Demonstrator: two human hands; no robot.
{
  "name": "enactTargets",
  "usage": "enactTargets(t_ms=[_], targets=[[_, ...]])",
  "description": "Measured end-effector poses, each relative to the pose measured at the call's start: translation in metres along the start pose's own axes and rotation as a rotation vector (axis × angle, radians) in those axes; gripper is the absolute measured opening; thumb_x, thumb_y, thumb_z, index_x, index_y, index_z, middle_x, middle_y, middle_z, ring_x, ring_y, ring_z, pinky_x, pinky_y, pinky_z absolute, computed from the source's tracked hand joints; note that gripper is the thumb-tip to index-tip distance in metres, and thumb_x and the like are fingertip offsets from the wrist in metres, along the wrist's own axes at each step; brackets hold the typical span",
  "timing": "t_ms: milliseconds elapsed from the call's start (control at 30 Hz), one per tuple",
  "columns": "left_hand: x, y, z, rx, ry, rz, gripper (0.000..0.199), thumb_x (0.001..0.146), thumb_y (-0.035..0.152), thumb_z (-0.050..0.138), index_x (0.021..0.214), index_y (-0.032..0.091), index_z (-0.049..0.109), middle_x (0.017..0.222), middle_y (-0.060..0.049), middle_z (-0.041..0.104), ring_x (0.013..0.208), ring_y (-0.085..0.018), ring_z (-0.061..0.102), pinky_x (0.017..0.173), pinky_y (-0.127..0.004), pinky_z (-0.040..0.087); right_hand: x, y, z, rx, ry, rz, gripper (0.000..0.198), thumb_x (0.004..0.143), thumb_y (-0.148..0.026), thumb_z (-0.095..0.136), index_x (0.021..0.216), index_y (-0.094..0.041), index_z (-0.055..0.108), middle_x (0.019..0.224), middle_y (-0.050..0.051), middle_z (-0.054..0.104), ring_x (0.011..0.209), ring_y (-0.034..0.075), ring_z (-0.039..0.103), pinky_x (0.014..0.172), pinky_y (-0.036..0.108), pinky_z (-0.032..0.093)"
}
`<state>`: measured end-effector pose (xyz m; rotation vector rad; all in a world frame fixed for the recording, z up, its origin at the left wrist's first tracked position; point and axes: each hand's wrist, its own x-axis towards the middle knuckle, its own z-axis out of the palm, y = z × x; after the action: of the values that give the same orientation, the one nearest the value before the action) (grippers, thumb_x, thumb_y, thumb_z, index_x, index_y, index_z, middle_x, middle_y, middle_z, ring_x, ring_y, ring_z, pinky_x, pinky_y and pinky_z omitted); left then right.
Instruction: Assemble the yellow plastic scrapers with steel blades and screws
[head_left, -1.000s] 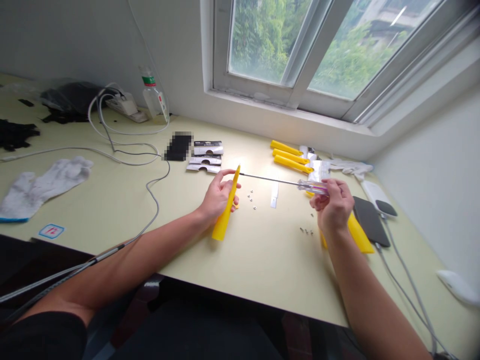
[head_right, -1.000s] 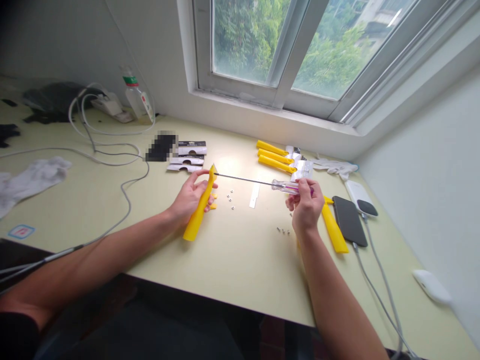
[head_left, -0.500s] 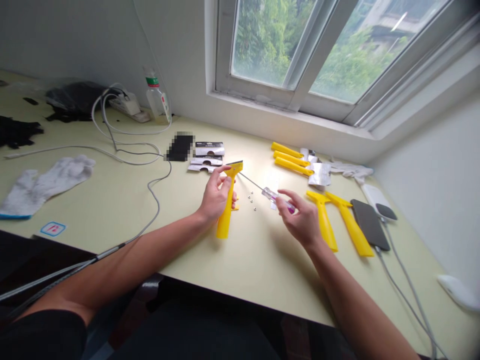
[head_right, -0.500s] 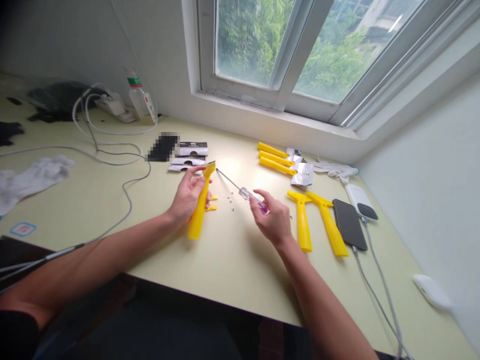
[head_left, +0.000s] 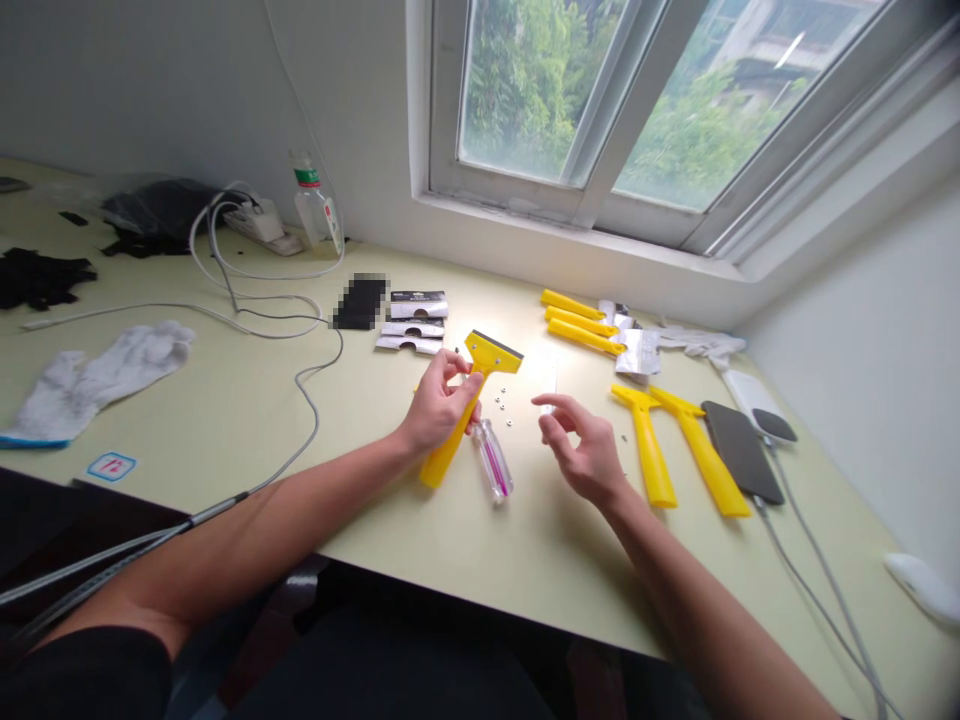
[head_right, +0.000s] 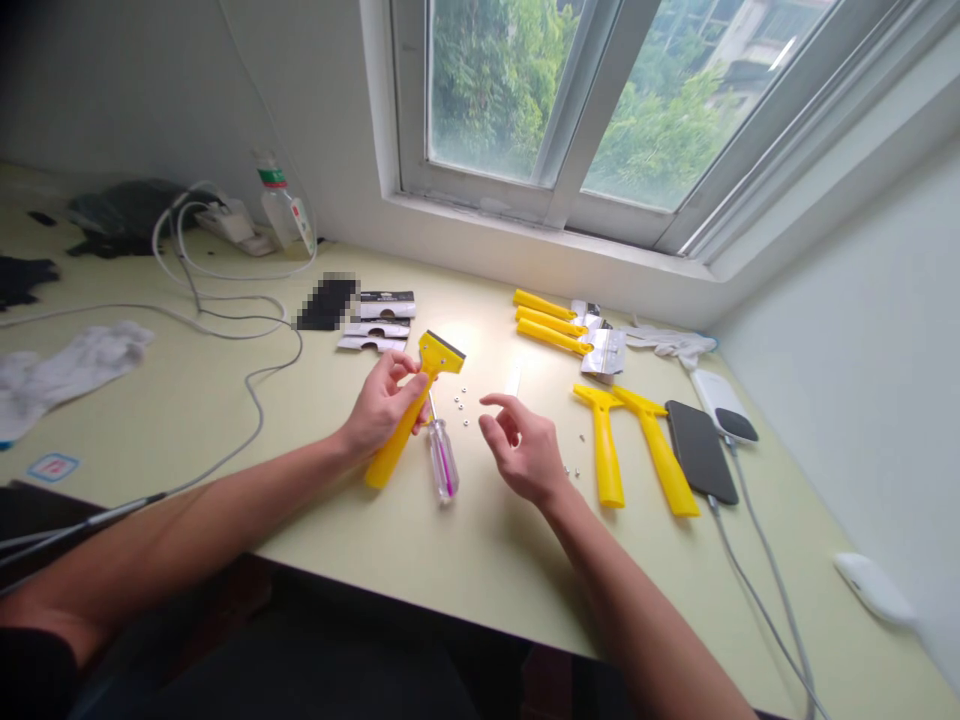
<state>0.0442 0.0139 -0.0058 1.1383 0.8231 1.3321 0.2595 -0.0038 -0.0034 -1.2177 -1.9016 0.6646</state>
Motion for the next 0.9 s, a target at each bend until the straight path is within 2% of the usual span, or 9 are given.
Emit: enactTargets(t_ms=[133, 200, 333, 500, 567, 667, 733, 800, 900], targets=[[-0.011, 0.006, 0.001, 0.128, -0.174, 0.058, 0.029, 0.090, 0.041, 0.062, 0.096, 0.023, 0.040, 0.097, -0.001, 0.061, 0.051, -0.010, 0.063, 0.039, -0.021, 0.048, 0.003, 0.001, -0.006, 0.644, -0.073, 0.127, 0.043, 0.086, -0.054, 0.057, 0.120, -0.026, 0.058, 0.097, 0.005, 0.066, 0.070, 0.016, 0.062, 0.064, 0.031, 0.049], [-0.015, 0.010, 0.000, 0.307, -0.266, 0.160, 0.024, 0.091, 0.038, 0.061, 0.097, 0.022, 0.044, 0.095, -0.003, 0.065, 0.056, -0.012, 0.066, 0.045, -0.023, 0.052, 0.003, -0.001, -0.008, 0.818, -0.147, 0.134, 0.049, 0.084, -0.057, 0.059, 0.121, -0.026, 0.058, 0.107, 0.008, 0.066, 0.083, 0.020, 0.065, 0.069, 0.034, 0.051], [-0.015, 0.015, 0.001, 0.819, -0.392, 0.441, 0.017, 0.092, 0.035, 0.061, 0.102, 0.021, 0.056, 0.093, -0.007, 0.070, 0.073, -0.018, 0.070, 0.065, -0.031, 0.056, 0.002, -0.003, -0.008, 0.793, -0.198, 0.188, 0.043, 0.082, -0.049, 0.067, 0.117, -0.025, 0.063, 0.102, 0.007, 0.069, 0.083, 0.020, 0.067, 0.070, 0.032, 0.052], [-0.009, 0.020, 0.006, 1.127, -0.463, 0.551, 0.019, 0.095, 0.037, 0.054, 0.107, 0.023, 0.060, 0.100, -0.007, 0.072, 0.078, -0.020, 0.069, 0.064, -0.029, 0.050, 0.006, 0.006, -0.006, 0.652, -0.090, 0.273, 0.025, 0.077, -0.039, 0.076, 0.087, -0.017, 0.068, 0.081, 0.003, 0.068, 0.071, 0.013, 0.061, 0.062, 0.025, 0.048], [-0.001, 0.023, 0.005, 1.161, -0.375, 0.558, 0.023, 0.094, 0.040, 0.055, 0.108, 0.023, 0.060, 0.099, -0.007, 0.072, 0.076, -0.019, 0.067, 0.064, -0.028, 0.049, 0.009, 0.010, -0.006, 0.667, -0.029, 0.293, 0.027, 0.075, -0.039, 0.077, 0.083, -0.017, 0.065, 0.076, 0.001, 0.067, 0.066, 0.011, 0.059, 0.059, 0.024, 0.046], [0.029, 0.027, -0.004, 1.191, -0.045, 0.503, 0.028, 0.095, 0.043, 0.047, 0.107, 0.021, 0.060, 0.092, -0.008, 0.069, 0.075, -0.020, 0.065, 0.067, -0.031, 0.050, 0.012, 0.017, -0.009, 0.714, 0.061, 0.305, 0.028, 0.074, -0.039, 0.078, 0.081, -0.017, 0.063, 0.072, 0.000, 0.065, 0.062, 0.010, 0.057, 0.057, 0.023, 0.045], [0.060, 0.027, -0.014, 1.302, 0.210, 0.429, 0.034, 0.095, 0.045, 0.045, 0.110, 0.020, 0.061, 0.105, -0.013, 0.066, 0.094, -0.027, 0.064, 0.079, -0.039, 0.051, 0.015, 0.021, -0.013, 0.736, 0.113, 0.300, 0.028, 0.073, -0.039, 0.079, 0.082, -0.017, 0.063, 0.073, 0.000, 0.065, 0.063, 0.010, 0.057, 0.057, 0.023, 0.045], [0.093, 0.024, -0.025, 1.468, 0.380, 0.289, 0.042, 0.087, 0.050, 0.054, 0.115, 0.019, 0.063, 0.125, -0.020, 0.057, 0.120, -0.037, 0.051, 0.094, -0.052, 0.045, 0.017, 0.024, -0.016, 0.736, 0.181, 0.300, 0.030, 0.070, -0.040, 0.080, 0.082, -0.017, 0.064, 0.076, 0.001, 0.065, 0.064, 0.011, 0.057, 0.058, 0.023, 0.046], [0.133, 0.015, -0.039, 1.574, 0.463, -0.010, 0.064, 0.083, 0.055, 0.056, 0.138, 0.022, 0.051, 0.152, -0.022, 0.033, 0.142, -0.044, 0.024, 0.102, -0.068, 0.031, 0.021, 0.028, -0.019, 0.716, 0.284, 0.303, 0.034, 0.068, -0.042, 0.081, 0.081, -0.017, 0.063, 0.075, 0.000, 0.064, 0.063, 0.010, 0.056, 0.057, 0.023, 0.045]])
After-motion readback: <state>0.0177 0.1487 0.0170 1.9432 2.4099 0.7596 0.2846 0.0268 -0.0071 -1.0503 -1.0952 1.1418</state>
